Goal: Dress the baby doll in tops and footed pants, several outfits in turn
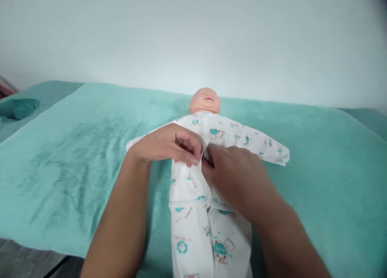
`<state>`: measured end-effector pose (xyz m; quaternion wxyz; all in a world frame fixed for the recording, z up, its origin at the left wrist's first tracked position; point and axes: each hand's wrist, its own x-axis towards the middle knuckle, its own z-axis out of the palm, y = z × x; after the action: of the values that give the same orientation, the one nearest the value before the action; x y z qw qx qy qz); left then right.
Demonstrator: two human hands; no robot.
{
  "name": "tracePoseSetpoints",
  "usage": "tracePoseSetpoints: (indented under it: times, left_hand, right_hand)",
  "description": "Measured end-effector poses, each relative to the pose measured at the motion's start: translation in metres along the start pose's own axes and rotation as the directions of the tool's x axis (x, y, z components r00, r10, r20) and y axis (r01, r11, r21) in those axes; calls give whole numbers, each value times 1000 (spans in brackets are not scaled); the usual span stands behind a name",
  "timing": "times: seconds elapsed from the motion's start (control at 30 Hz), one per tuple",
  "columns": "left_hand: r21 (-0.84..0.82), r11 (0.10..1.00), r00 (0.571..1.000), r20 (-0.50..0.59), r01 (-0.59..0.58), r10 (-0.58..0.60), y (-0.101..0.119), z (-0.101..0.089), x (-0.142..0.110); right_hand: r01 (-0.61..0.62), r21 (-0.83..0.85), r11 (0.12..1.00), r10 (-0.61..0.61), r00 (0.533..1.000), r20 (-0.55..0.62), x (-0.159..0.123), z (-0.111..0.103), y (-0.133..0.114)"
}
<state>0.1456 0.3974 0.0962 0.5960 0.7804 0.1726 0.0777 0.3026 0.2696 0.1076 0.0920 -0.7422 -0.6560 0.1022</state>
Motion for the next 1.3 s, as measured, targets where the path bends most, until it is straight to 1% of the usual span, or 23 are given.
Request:
tracePoseSetpoints:
  times: [0.03,0.1,0.2,0.27,0.33,0.43,0.5,0.53,0.6,0.7,0.73,0.87,0.93,1.0,1.07,1.17,1.3]
  left_hand:
    - [-3,1000,1000,-3,6,-6,0,0,0]
    - [-18,1000,1000,-13,18,-19,1,2,1]
    - [-81,996,999,-25,24,-26,4,5,2]
    - [-138,990,999,-31,19,-24,4,6,2]
    - [-201,980,999,-35,5,-12,3,7,1]
    - [-286,958,999,-42,-30,18,-1,7,1]
    - [-322,946,999,-35,-37,27,-2,7,2]
    - [-334,942,999,-30,-36,27,-3,7,2]
    - [-352,935,999,-30,-39,30,-3,8,2]
    - [-368,928,998,-43,-55,42,-2,9,2]
    - [-371,927,998,-44,-57,44,-2,9,2]
    - [-367,928,998,-50,-59,43,-2,10,1]
    - [-361,931,998,-56,-55,38,-3,10,1]
    - [-356,933,998,-57,-43,24,-2,10,1]
    - [-350,936,999,-50,-28,11,-1,10,1]
    - [-329,944,999,-32,-9,-2,3,13,2]
    - [-315,949,1000,-9,9,-13,9,20,5]
  right_hand:
    - [20,46,999,-21,1000,13,1,-1,3]
    - [52,168,984,-65,995,73,4,-4,12]
    - [13,317,948,-76,979,190,6,-10,24]
    - [-18,356,934,-68,972,226,6,-13,25]
    - [-12,340,940,-59,978,199,4,-11,21]
    - [3,215,977,-18,998,66,2,-5,10]
    - [-5,151,988,6,1000,-5,1,-2,6]
    - [-7,151,988,10,1000,-16,2,-1,6]
    - [0,219,976,-5,1000,25,2,-2,10]
    - [-14,375,927,-37,991,129,4,-6,18]
    - [-24,409,912,-37,990,140,5,-7,19]
    - [-57,473,879,5,994,110,7,-6,22]
    - [-90,529,844,-1,985,170,8,-7,25]
    - [-117,600,791,-54,964,259,9,-11,32]
    - [-116,660,743,-128,942,309,10,-15,41]
    - [-81,736,673,-223,925,307,13,-19,55]
    - [-37,822,568,-329,905,269,16,-14,65]
